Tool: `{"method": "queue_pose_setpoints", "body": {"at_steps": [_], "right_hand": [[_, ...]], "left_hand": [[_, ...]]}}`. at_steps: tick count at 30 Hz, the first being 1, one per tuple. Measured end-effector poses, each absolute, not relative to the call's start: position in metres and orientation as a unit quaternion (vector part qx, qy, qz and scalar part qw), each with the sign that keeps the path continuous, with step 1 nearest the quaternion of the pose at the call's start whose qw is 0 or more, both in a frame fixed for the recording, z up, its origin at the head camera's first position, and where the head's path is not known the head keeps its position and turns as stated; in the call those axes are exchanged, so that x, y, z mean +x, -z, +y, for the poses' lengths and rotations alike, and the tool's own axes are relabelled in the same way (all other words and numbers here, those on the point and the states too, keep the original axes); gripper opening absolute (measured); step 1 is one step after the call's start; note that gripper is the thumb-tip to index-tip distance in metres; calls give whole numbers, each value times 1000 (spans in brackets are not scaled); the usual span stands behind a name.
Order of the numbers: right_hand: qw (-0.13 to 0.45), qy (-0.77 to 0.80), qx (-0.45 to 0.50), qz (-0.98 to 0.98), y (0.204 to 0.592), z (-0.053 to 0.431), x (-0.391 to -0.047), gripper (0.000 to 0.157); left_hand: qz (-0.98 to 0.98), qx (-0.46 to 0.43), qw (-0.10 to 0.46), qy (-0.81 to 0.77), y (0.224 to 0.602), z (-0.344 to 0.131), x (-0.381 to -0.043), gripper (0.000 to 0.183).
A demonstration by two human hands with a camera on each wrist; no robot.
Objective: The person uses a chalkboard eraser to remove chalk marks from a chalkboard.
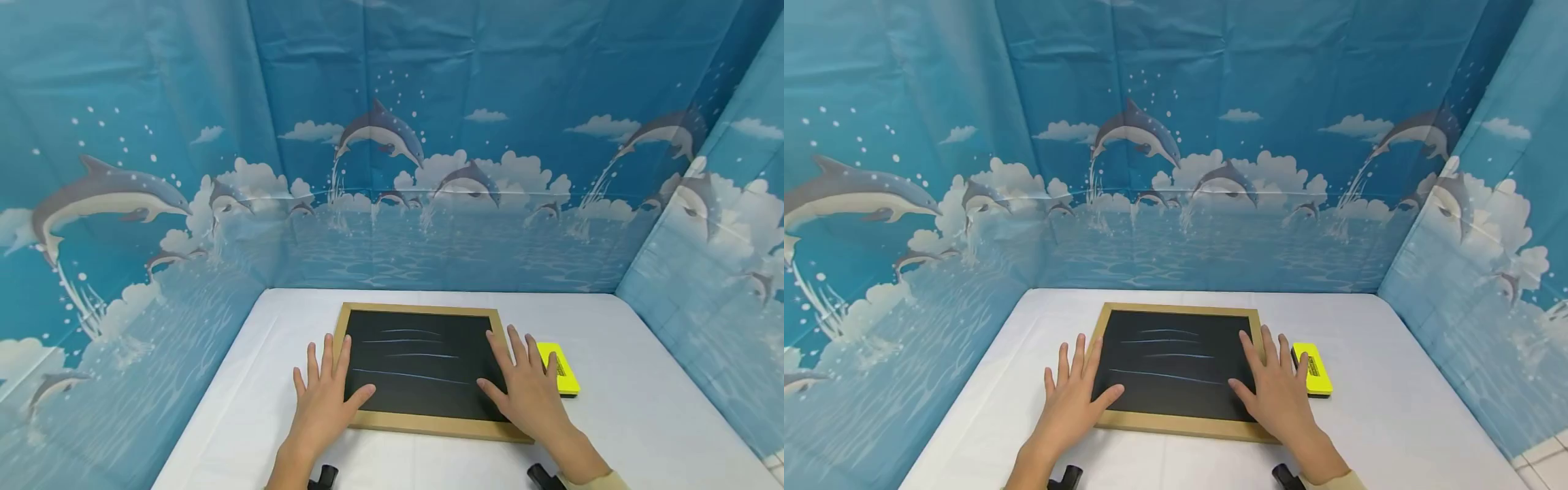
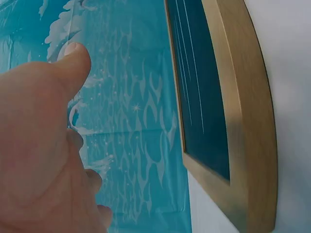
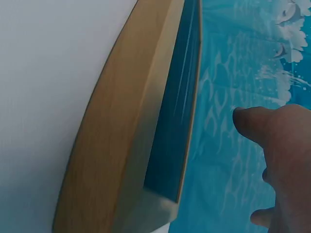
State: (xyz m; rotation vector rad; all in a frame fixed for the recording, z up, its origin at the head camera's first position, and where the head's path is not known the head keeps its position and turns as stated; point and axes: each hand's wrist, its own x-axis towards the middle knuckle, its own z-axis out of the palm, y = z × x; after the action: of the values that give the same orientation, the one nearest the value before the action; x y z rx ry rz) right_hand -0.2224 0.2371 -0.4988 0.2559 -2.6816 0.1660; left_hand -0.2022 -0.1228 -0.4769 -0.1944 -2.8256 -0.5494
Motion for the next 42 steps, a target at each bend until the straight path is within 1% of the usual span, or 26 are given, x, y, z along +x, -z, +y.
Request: {"method": "queue_pose_setpoints", "body": {"at_steps": [8,14,21,24,31,42], "right_hand": [[198,-43,96,-975,504,275,-235,88],[183,-50,93,-977,503,294,-240,84],[159,-62,64,-983,507,317,-244,85],[140,-63,50,-987,513,324,-245,85],[107,-59,27,-992,525,334,-247,86],[83,-61,22,-994,531,340,-245,78]], "left_hand": [[-969,-90,119,197,481,-136,-210,91],[-973,-98,94,185,490,-147,-215,91],[-980,-93,54,169,501,-153,-217,92],[-981,-98,42,162,506,-155,-218,93],[-979,-115,39,162,515,-156,-222,97],[-980,-113,19,165,515,-156,-220,101]]}}
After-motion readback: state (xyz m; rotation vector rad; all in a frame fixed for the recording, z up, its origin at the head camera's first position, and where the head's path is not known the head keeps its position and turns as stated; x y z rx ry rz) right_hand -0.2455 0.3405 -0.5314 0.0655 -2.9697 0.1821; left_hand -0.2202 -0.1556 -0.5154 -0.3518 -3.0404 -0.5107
